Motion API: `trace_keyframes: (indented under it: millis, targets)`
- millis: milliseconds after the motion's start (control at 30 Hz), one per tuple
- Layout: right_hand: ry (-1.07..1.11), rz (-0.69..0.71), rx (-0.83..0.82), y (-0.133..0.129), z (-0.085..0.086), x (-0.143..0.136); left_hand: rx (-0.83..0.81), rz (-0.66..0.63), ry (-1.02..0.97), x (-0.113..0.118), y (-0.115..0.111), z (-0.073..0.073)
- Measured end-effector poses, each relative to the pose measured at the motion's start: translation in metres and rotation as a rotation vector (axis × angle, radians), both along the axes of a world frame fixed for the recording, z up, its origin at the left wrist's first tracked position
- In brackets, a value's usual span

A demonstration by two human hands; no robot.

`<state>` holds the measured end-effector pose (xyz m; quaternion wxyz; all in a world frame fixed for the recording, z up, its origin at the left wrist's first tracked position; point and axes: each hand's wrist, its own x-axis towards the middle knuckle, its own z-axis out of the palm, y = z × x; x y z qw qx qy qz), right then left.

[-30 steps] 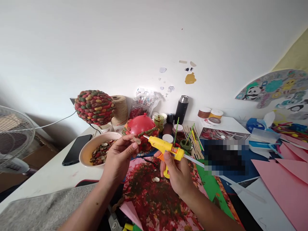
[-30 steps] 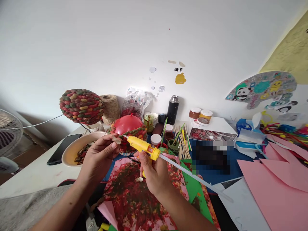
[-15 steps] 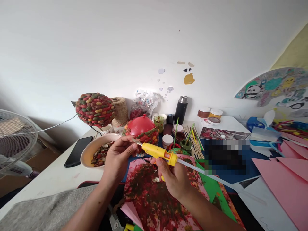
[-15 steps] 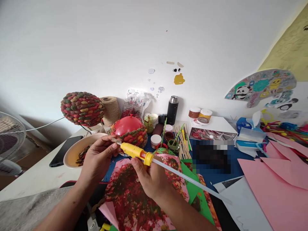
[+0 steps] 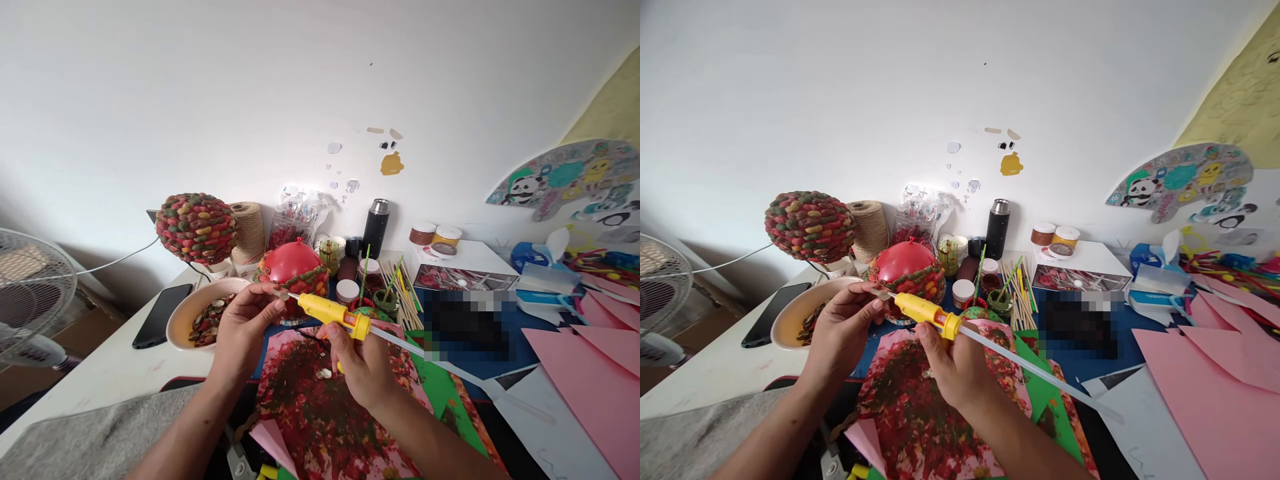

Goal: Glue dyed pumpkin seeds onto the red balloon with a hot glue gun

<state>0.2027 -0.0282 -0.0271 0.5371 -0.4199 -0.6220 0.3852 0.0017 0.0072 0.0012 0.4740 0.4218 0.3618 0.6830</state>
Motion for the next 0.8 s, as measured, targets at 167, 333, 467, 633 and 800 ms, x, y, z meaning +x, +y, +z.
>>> trace_keyframes:
  millis: [167, 333, 467, 633, 800]
  targets:
    - [-0.014, -0.015, -0.001, 0.0005, -0.0001, -0.0002, 0.003, 0.006, -0.005, -0.0012, 0.0005, -0.0016]
    - [-0.077, -0.042, 0.040, 0.0000, 0.0034, 0.0000, 0.004, -0.007, -0.003, -0.0016, 0.0007, -0.0040]
    - [-0.138, -0.069, 0.068, -0.0007, 0.0016, 0.0009, -0.007, -0.010, -0.004, -0.0012, 0.0005, -0.0052]
    - [-0.166, -0.089, 0.050, 0.0003, -0.0005, 0.0021, -0.003, -0.002, 0.002, -0.0017, 0.0017, -0.0071]
    - [-0.189, -0.101, 0.070, 0.0018, 0.0009, 0.0023, 0.002, -0.012, -0.001, -0.0022, 0.0022, -0.0078]
